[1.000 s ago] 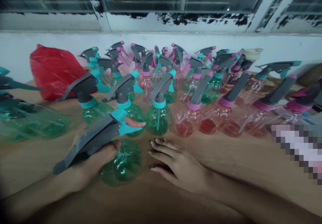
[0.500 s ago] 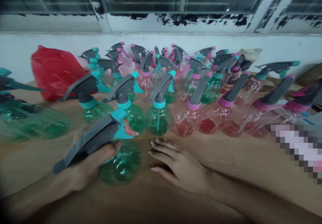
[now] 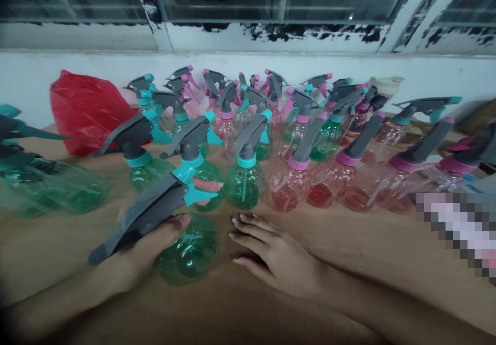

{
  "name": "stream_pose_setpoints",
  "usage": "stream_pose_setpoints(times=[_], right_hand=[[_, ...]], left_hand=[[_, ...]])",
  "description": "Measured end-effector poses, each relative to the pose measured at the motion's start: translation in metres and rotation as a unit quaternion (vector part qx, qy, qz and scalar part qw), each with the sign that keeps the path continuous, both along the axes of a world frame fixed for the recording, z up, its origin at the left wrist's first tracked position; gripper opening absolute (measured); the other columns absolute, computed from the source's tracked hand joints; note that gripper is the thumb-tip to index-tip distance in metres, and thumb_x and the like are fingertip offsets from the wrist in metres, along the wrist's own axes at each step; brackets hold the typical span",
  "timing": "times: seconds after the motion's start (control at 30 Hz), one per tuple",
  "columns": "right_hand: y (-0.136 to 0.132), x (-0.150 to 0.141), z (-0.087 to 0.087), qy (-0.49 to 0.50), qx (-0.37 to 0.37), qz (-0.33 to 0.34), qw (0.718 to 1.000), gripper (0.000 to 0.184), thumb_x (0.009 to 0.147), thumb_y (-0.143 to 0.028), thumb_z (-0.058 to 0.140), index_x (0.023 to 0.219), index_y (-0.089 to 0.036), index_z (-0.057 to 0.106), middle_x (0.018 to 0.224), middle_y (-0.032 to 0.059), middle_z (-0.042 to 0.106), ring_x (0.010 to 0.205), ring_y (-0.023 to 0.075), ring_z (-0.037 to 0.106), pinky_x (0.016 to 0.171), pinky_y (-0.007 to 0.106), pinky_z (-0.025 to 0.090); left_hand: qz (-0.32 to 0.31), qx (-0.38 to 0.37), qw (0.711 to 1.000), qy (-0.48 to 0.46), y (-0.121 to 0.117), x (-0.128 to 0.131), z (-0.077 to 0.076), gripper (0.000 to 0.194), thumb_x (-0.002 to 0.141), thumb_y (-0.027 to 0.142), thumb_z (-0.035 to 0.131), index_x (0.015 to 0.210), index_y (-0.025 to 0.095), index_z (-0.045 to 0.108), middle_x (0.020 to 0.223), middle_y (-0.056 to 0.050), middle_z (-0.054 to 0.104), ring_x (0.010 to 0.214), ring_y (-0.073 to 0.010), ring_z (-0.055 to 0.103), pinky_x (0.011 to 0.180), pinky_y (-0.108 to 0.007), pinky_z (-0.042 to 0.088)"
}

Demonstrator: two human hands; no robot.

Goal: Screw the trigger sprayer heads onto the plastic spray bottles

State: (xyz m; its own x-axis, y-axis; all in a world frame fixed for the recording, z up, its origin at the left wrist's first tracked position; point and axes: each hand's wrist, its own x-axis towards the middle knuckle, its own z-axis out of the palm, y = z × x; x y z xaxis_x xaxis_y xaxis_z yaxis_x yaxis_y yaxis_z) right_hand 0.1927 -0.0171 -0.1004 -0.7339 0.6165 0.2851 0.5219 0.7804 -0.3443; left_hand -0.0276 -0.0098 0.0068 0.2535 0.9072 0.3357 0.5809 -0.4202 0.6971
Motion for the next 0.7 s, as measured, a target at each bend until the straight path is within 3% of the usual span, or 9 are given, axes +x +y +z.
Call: stream_pose_setpoints(times=[0.27,0.7], right_hand=[[0.0001,0.0008,-0.0005,-0.003,0.000,0.000,1.000,0.043,0.093,-0.033,0.047,0.134,-0.018,0.045,0.141,0.0055,0.045,0.136,0.0202,0.031,0.110,0.043,0.034],[-0.0001,0.0003,0.0010,-0.002,-0.003,-0.002,1.000,0.042,0.093,-0.032,0.047,0.133,-0.018,0.047,0.141,0.0058,0.046,0.135,0.0195,0.032,0.111,0.041,0.033]], left_hand=[[-0.047,-0.003,0.998,-0.051,0.0022,0.0023,0.0006,0.020,0.070,0.015,0.046,0.082,0.024,0.058,0.074,0.001,0.056,0.064,-0.0164,0.055,0.063,-0.028,0.048],[-0.055,-0.002,0.998,-0.043,-0.0011,0.0009,0.0008,0.013,0.075,0.018,0.046,0.083,0.024,0.054,0.071,0.001,0.047,0.061,-0.0168,0.047,0.060,-0.030,0.045]])
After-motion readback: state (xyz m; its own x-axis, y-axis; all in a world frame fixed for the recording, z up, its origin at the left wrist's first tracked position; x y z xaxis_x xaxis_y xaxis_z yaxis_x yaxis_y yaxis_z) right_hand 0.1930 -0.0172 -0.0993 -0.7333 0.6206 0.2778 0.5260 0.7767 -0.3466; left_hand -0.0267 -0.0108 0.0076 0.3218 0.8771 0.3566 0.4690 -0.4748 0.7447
